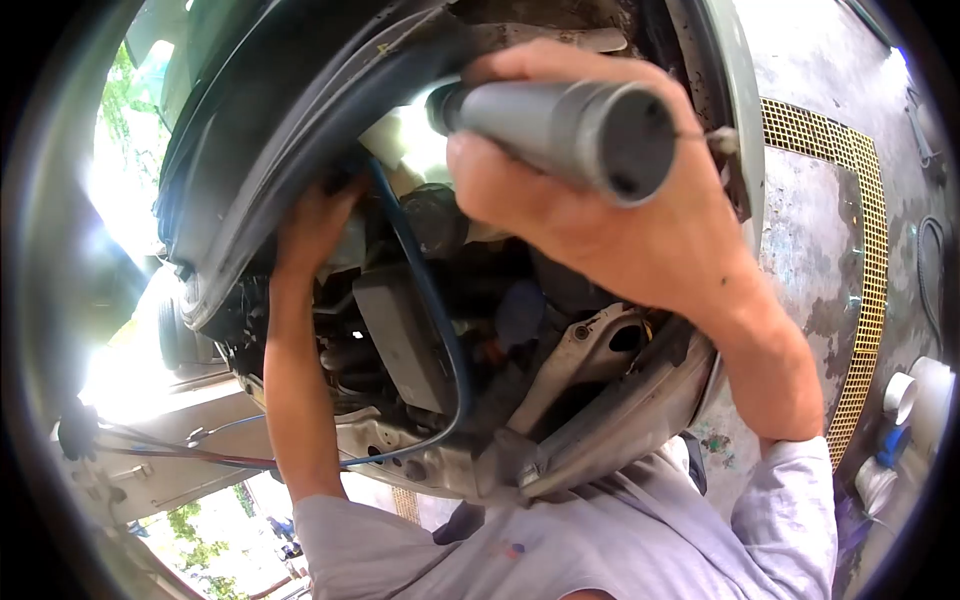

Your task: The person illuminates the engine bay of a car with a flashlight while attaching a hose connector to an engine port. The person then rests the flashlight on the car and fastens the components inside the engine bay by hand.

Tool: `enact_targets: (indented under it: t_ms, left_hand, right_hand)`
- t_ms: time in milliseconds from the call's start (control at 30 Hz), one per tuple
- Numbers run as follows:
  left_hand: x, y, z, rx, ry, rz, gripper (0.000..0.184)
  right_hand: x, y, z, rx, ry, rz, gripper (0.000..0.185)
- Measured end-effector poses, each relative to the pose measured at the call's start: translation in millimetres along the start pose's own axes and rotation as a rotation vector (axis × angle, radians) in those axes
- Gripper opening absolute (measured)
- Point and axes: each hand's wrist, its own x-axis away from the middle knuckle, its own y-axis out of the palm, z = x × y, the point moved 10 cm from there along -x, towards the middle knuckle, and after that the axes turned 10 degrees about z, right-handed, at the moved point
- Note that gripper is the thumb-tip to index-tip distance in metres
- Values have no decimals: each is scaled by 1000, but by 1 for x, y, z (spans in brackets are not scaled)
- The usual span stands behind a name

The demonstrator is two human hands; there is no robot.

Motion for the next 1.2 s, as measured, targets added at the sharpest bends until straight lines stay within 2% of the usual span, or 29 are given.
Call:
enact_targets:
  t_ms: [100,200,300,400,433,467,533,633,767,867,967,1067,1167,1200]
  left_hand:
    - [-1,-4,-8,-277,86,-1,44]
    - [5,-7,-2,-202,-91,-28,44]
    - [7,-10,7,-249,33,49,43]
    - [7,-7,11,-399,-55,20,41]
    - [9,-5,20,-352,46,38,30]
    - [10,-7,39,-330,253,145,32]
    - [6,-6,38,-267,166,121,32]
    - [1,-4,42,-294,273,132,33]
    - [-9,2,44,-351,365,148,38]
    - [-10,4,34,-435,373,115,36]
    - [-9,5,27,-428,262,95,32]
    - [-6,3,36,-381,302,126,27]
    - [-7,1,28,-421,164,60,32]
    - [3,-5,33,-434,243,100,33]
  right_hand:
    - [15,-3,6,-24,126,55,28]
    - [44,-12,16,-348,384,160,35]
    - [64,-11,14,-429,529,219,44]
    - [68,-8,17,-397,533,253,48]
    - [65,-11,12,-345,479,285,51]
    - [64,-13,6,-291,430,310,54]
    - [65,-19,3,-215,388,325,60]
    - [73,-30,11,-160,401,257,69]
    - [76,-37,6,-13,339,259,69]
    - [77,-38,4,34,341,259,70]
    - [81,-34,4,13,358,268,73]
    - [86,-37,5,33,415,307,78]
    - [88,-34,5,40,500,325,85]
    - [88,-32,4,34,533,328,87]
